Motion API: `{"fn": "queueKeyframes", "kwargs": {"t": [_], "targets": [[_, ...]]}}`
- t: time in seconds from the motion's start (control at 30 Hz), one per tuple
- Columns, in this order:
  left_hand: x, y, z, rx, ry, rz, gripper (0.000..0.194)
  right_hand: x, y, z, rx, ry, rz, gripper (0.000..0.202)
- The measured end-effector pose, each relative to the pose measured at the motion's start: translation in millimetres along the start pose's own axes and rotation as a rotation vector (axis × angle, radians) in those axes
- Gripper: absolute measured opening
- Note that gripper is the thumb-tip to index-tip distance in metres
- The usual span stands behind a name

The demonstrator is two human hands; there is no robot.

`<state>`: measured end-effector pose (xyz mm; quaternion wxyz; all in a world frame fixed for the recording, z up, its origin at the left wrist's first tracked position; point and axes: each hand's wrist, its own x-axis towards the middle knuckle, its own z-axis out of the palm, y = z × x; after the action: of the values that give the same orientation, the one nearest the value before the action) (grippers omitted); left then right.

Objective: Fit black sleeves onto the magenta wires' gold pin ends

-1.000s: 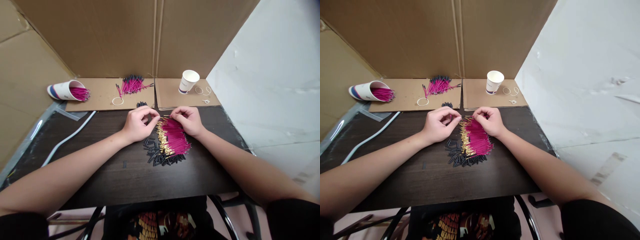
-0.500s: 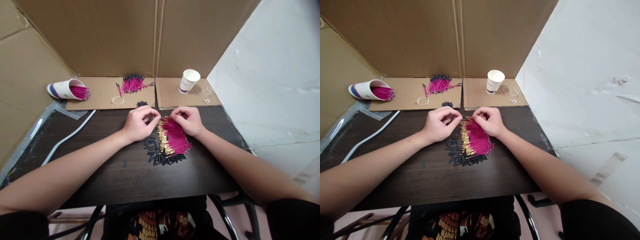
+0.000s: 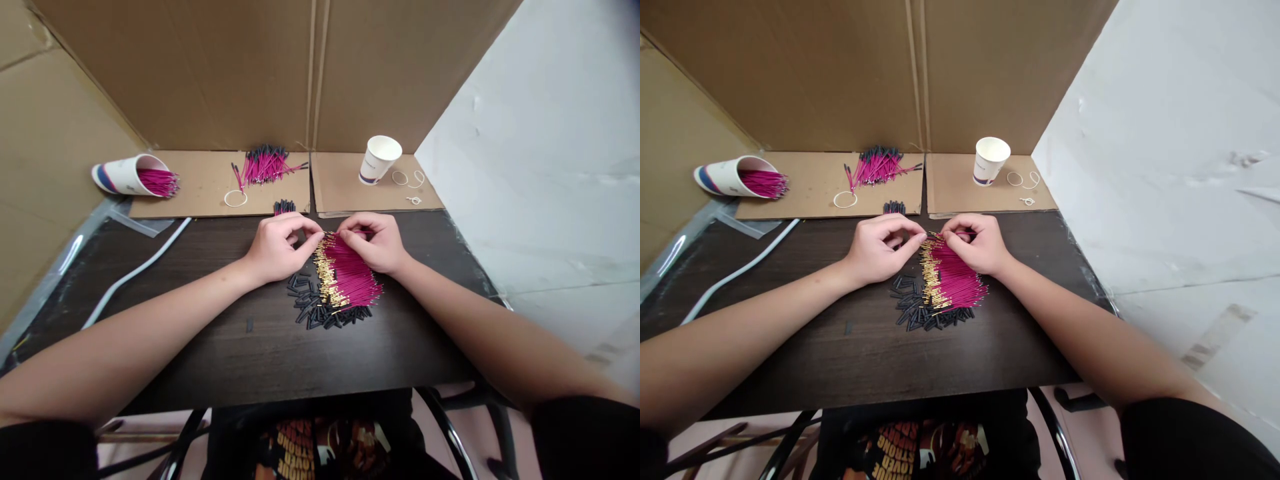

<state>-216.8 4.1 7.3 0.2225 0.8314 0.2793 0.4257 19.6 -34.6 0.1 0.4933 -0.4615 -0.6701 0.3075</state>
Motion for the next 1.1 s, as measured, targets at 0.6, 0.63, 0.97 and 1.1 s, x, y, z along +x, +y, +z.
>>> {"fn": "queueKeyframes", "kwargs": {"t": [0.6,0.63,0.97,1.1], "targets": [[0.2,0.4,-0.6,-0.006,-0.009,-0.008,0.012,-1.5,0.1,1.0,-0.019,-0.010,0.008,0.016],[0.2,0.1,-0.4,-0.005,-0.012,-0.005,0.012,-1.5,0.1,1.1,-0.016,-0.009,0.009,0.016],[1.0,1.6,-0.8,-0.004,-0.010,0.028,0.009,-1.0,-0.1,1.1,-0.020,-0.009,0.007,0.017],[1.1,1.2,-1.1,-0.001,-0.009,0.023,0.009,-1.2,0.6,1.2,-0.016,0.003,-0.003,0.018]]}}
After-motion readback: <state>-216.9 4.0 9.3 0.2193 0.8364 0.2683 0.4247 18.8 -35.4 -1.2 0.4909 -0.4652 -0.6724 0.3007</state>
